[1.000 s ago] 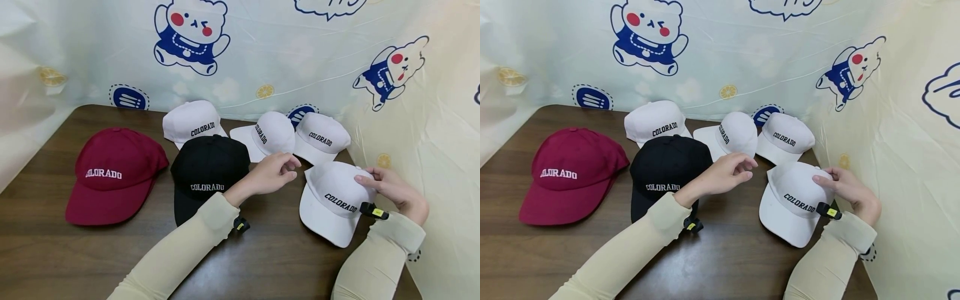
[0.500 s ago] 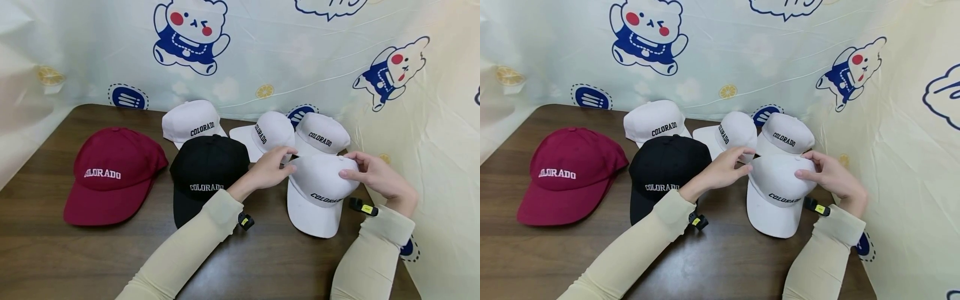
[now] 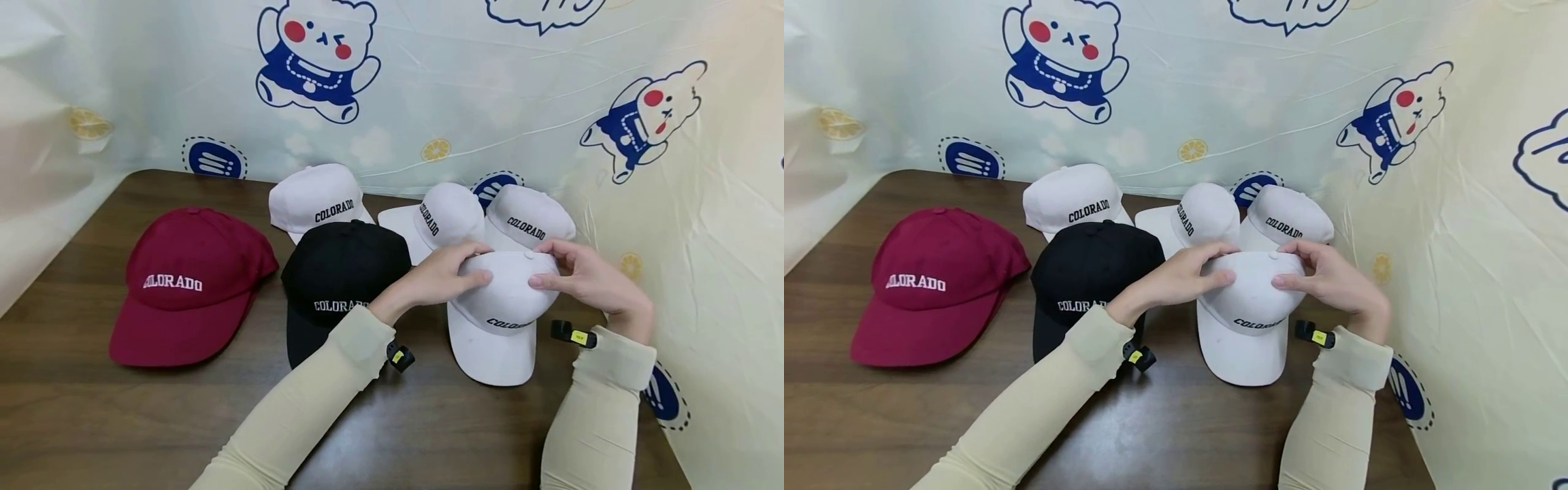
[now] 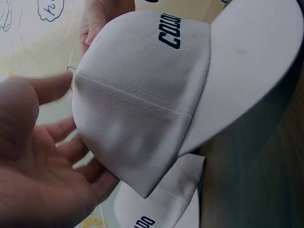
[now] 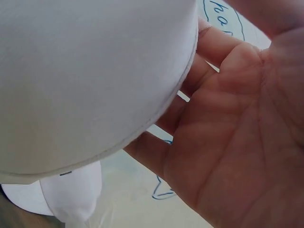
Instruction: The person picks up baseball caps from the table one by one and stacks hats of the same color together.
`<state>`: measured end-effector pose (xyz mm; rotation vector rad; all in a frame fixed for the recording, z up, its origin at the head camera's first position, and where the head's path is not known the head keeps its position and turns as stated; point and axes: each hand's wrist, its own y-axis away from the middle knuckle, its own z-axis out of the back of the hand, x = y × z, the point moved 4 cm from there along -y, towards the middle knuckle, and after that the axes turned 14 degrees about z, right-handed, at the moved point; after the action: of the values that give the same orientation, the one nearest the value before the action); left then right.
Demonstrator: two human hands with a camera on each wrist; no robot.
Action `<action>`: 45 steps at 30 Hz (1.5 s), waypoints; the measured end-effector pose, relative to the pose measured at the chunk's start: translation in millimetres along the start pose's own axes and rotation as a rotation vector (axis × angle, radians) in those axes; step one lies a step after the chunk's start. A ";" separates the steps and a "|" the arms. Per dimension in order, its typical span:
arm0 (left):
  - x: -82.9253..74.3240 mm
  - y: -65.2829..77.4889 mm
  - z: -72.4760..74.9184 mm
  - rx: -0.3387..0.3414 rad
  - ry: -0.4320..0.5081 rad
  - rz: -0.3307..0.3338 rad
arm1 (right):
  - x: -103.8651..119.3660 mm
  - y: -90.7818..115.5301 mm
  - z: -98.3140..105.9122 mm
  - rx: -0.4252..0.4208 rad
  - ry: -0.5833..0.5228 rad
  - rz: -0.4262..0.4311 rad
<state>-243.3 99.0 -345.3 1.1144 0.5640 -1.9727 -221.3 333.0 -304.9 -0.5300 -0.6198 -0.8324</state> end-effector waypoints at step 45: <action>21.2 -0.5 18.5 -0.144 0.232 0.338 | -43.6 -17.0 -15.6 -0.027 -0.123 -0.079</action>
<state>-259.6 77.7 -353.8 1.2647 0.5851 -1.5025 -253.1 335.5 -342.5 -0.5871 -0.7474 -0.8880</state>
